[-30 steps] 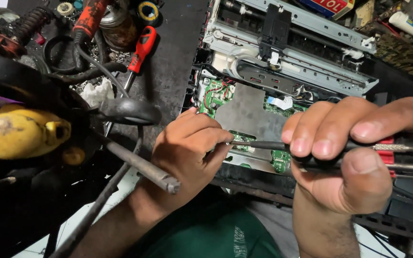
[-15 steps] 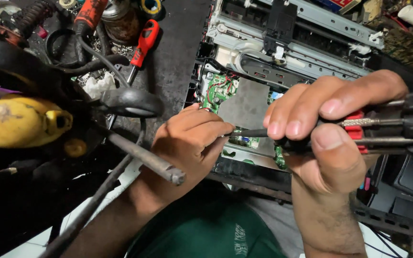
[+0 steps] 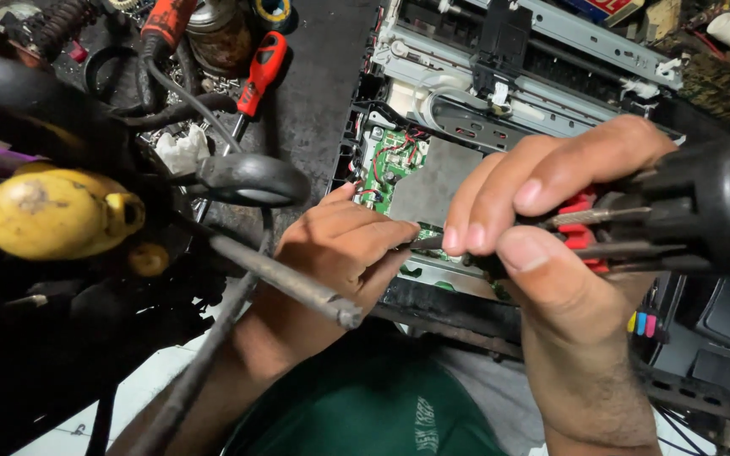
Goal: Reassembling a printer by connecting internal ribbon cables and installing a metal EMI shield using a screwdriver.
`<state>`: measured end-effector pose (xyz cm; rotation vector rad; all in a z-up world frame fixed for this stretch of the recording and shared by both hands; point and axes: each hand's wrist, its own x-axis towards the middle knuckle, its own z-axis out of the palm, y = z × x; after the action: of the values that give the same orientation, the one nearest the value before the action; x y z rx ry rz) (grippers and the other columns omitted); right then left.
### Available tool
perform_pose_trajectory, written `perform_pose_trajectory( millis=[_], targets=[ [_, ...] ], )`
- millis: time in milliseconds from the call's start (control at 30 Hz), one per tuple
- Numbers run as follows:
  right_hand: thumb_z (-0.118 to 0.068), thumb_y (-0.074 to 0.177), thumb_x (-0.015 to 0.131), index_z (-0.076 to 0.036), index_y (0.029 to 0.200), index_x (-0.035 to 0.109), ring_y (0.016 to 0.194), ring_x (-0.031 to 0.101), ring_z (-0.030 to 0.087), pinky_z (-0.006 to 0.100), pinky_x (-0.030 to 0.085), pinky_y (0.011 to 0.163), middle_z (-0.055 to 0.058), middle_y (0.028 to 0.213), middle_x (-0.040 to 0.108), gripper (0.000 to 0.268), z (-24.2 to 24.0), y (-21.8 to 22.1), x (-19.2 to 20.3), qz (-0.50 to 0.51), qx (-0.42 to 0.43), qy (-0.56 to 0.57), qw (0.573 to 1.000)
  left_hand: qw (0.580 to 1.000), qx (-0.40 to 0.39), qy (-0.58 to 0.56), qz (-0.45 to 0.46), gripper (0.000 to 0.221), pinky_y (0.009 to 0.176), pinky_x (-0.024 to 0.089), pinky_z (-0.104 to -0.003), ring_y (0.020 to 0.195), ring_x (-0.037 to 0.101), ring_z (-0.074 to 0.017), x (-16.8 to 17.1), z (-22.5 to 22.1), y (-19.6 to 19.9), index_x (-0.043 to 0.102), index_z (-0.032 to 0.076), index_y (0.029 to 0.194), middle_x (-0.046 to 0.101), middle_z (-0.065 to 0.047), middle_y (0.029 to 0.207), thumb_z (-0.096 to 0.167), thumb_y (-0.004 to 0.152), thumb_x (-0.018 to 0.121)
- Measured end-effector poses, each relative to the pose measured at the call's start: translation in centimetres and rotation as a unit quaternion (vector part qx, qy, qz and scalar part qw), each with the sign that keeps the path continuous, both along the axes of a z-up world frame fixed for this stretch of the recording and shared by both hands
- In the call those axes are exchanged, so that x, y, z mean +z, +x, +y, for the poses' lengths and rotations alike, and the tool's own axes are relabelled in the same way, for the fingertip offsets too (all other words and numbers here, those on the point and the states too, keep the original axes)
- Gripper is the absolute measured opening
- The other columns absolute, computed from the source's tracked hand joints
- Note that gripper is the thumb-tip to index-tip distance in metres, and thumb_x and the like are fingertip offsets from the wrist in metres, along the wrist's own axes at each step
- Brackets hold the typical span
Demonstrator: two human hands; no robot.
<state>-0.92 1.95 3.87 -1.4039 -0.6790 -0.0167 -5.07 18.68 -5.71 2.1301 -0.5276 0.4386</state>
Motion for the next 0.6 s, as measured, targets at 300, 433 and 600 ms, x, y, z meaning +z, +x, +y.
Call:
perform_pose_trajectory(
  millis=[300, 433, 600],
  targets=[
    [-0.018, 0.095, 0.068, -0.011, 0.101, 0.050, 0.061, 0.065, 0.021, 0.031, 0.064, 0.062, 0.009, 0.077, 0.061, 0.020, 0.2, 0.1, 0.2, -0.007, 0.023, -0.007, 1.000, 1.000, -0.005, 0.012, -0.006, 0.023, 0.106, 0.049, -0.047, 0.086, 0.073, -0.0206, -0.1, 0.1, -0.2, 0.074, 0.009, 0.107, 0.077, -0.004, 0.094, 0.012, 0.085, 0.080],
    [-0.017, 0.095, 0.067, -0.010, 0.101, 0.051, 0.061, 0.065, 0.022, 0.031, 0.063, 0.063, 0.010, 0.077, 0.060, 0.019, 0.5, -0.1, 0.3, -0.003, 0.022, -0.007, 1.000, 1.000, -0.005, 0.011, 0.010, 0.030, 0.105, 0.048, -0.048, 0.090, 0.074, -0.0235, 0.1, 0.2, -0.3, 0.075, 0.007, 0.109, 0.079, -0.006, 0.099, 0.023, 0.083, 0.075],
    [-0.019, 0.096, 0.067, -0.011, 0.102, 0.050, 0.063, 0.065, 0.021, 0.030, 0.063, 0.066, 0.009, 0.078, 0.060, 0.019, 0.7, -0.7, 0.4, 0.008, 0.015, -0.025, 1.000, 0.869, -0.160, -0.463, 0.070, 0.035, 0.091, 0.047, -0.051, 0.108, 0.057, -0.0296, -1.5, 0.6, -3.0, 0.053, 0.013, 0.112, 0.057, -0.008, 0.115, 0.040, 0.095, 0.070]
  ],
)
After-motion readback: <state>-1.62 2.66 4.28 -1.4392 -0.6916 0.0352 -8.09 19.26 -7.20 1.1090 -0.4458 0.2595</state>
